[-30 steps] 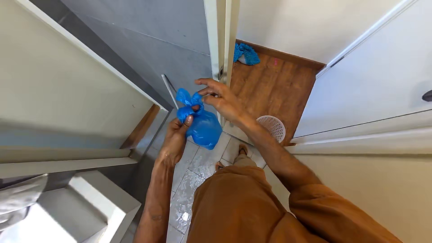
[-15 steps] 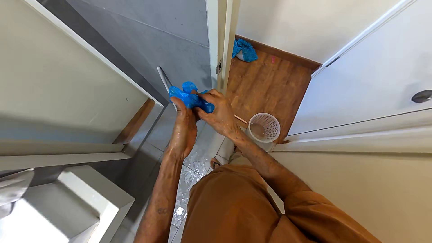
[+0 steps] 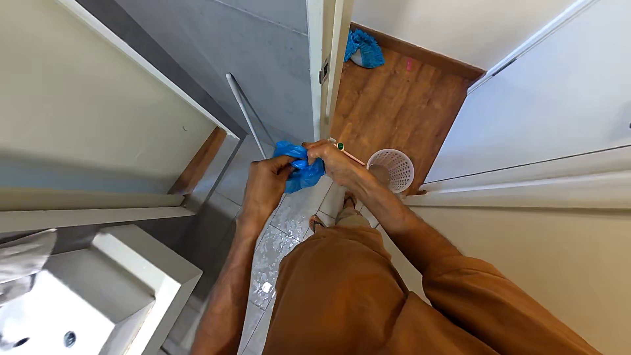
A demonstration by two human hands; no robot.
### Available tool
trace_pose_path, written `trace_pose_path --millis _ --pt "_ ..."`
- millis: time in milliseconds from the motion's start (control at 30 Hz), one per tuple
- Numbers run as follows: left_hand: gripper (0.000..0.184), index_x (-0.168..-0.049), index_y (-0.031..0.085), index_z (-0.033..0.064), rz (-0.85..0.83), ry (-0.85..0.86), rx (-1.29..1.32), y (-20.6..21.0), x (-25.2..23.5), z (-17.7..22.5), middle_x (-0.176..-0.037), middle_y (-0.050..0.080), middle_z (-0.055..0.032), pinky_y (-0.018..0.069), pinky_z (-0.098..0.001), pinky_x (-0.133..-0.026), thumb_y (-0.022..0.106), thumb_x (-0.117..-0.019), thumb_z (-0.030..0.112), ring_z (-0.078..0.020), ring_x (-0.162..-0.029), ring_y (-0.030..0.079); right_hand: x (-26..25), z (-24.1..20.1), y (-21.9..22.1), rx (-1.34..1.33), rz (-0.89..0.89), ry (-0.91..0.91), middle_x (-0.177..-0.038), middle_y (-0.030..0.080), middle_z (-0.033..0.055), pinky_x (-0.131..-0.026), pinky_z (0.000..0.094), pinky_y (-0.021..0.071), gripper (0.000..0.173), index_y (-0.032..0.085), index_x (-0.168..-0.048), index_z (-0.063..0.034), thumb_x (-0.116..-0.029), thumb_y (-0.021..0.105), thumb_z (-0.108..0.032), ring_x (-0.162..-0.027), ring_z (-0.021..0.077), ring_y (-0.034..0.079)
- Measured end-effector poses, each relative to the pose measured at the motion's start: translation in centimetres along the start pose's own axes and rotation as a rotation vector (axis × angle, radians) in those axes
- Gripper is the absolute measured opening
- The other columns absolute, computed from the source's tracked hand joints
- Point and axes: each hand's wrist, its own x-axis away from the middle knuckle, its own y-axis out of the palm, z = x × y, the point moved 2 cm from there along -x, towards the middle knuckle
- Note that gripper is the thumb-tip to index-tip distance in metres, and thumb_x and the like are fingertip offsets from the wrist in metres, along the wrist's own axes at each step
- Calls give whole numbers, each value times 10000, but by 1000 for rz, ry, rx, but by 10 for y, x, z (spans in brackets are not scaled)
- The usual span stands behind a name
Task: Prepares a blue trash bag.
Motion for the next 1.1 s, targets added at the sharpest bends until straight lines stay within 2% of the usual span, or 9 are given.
trace_pose_path --millis 67,133,267,300,367,433,633,800,1100 --pt "102 -1049 745 106 125 54 -115 5 5 5 -884 726 -120 557 -489 -624 654 -1009 128 -270 -691 674 0 1 -2 16 -20 -84 -902 596 -26 -761 294 484 117 627 -814 -126 -850 517 -114 -874 70 565" --pt "103 -1058 721 88 187 87 -156 1 3 6 -887 715 -132 562 -483 -614 627 -1018 101 -278 -690 672 1 0 -4 137 -104 -207 -1144 578 38 -892 355 501 306 671 -1113 -88 -826 598 -167 -1058 126 563" --pt "69 -1055 681 76 163 105 -201 -14 -10 17 -890 709 -119 571 -446 -643 640 -1007 104 -252 -718 683 5 -15 3 590 -42 -261 -1331 627 97 -1067 654 395 967 374 -1534 -150 -733 876 -353 -1235 223 599" --pt "68 -1049 675 70 142 119 -221 -16 -13 21 -899 706 -124 574 -442 -646 650 -995 103 -252 -726 686 3 -14 3 660 -1 -264 -1303 651 77 -1085 664 364 942 431 -1512 -143 -730 885 -405 -1226 213 605" --pt "101 -1027 663 46 83 146 -248 -17 -21 27 -993 666 -153 568 -451 -694 682 -951 109 -273 -801 668 1 -10 2 772 66 -308 -1082 668 81 -979 623 374 577 671 -1220 -80 -794 843 -430 -1048 232 627" --pt "129 -1005 661 48 -8 148 -235 -18 -33 26 -1113 579 -161 557 -437 -758 702 -937 148 -272 -911 626 -2 1 -2 877 141 -383 -943 653 103 -878 584 398 280 760 -1008 -68 -889 757 -322 -919 268 624" --pt "164 -873 623 100 -115 -120 238 -32 -29 14 -1079 587 -48 492 -349 -796 681 -969 220 -155 -962 565 5 28 -20 1132 277 -519 -951 648 125 -840 578 420 130 781 -957 -114 -840 732 -85 -935 329 622" --pt "222 -832 597 178 -16 -232 403 -44 -24 17 -809 570 46 435 -214 -597 620 -1014 304 -46 -679 520 -3 68 -59 1144 372 -381 -963 654 126 -886 609 416 184 788 -968 -126 -825 708 -41 -973 341 619" --pt "249 -707 555 133 28 -27 302 -8 -25 38 -983 582 -5 441 -309 -751 576 -953 166 -123 -939 531 -13 112 -83 1180 451 -338 -1040 700 105 -914 642 395 187 795 -947 -148 -815 694 -61 -1041 359 610"
